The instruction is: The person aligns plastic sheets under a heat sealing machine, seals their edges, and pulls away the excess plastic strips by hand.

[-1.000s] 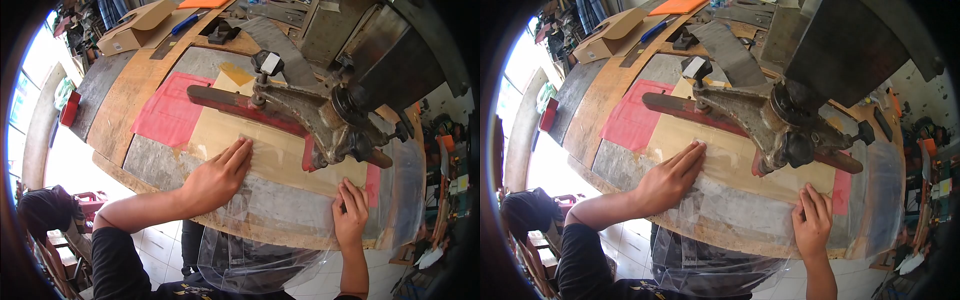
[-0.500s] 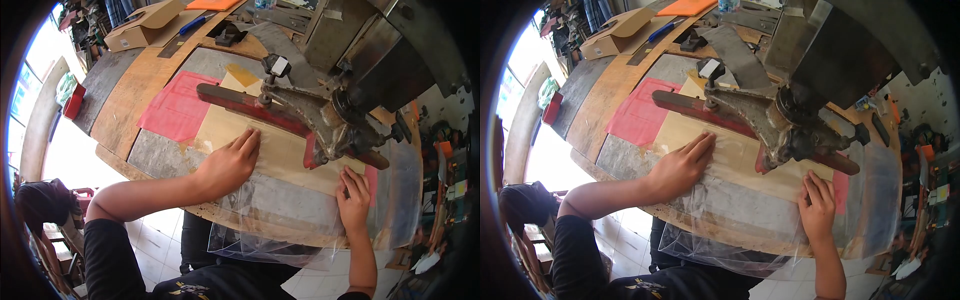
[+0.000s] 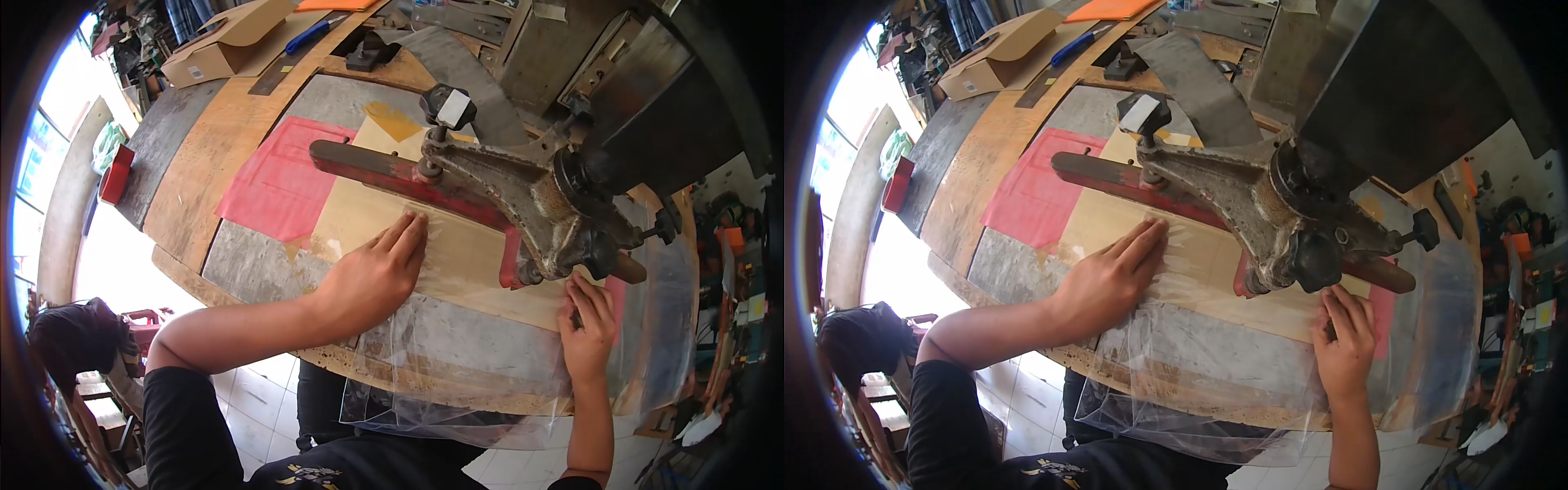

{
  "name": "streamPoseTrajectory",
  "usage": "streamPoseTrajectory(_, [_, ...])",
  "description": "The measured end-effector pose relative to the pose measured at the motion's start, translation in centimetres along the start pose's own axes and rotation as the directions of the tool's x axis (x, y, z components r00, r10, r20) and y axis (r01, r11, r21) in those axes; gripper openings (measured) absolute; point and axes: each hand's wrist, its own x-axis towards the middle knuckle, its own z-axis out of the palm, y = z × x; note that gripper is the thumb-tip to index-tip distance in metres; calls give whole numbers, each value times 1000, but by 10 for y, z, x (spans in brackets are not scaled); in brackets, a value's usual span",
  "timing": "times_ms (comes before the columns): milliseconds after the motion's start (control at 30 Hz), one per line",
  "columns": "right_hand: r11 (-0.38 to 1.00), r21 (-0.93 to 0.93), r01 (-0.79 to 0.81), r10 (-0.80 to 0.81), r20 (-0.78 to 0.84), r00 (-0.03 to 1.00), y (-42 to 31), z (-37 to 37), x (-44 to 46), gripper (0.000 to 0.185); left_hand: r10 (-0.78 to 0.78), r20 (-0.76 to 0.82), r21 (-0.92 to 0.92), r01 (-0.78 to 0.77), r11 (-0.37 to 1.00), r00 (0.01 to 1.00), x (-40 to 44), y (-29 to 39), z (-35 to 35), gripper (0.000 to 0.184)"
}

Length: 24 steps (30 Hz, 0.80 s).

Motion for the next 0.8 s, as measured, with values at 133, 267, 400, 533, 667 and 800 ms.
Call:
streamPoseTrajectory(133, [1000,7,-10,10,-2,1000,0,0,0,39,40,24,10,-40,999,999,-1,-4,0,58])
streamPoseTrajectory(267, [1000,-11,15,-15,-1,1000,-1,-2,3,37,-4,7,-43,4,999,1000,-1,-1,1,57])
streamPoseTrajectory(400, [998,-33,-47,48,18,999,0,-3,-1,37,-13,18,-97,15,995,1000,-2,-2,4,63])
streamPoseTrajectory(533, [999,-33,3,-3,2,1000,0,-3,0,40,7,0,-81,-7,997,1000,1,-3,0,54])
streamPoseTrajectory(667, [999,-34,37,-38,-3,999,4,-1,-1,44,5,4,-88,-5,996,1000,1,-4,2,55])
streamPoseTrajectory(800, [998,-26,50,-50,-2,999,5,-2,0,45,-12,6,-126,12,992,1000,2,-2,-1,56])
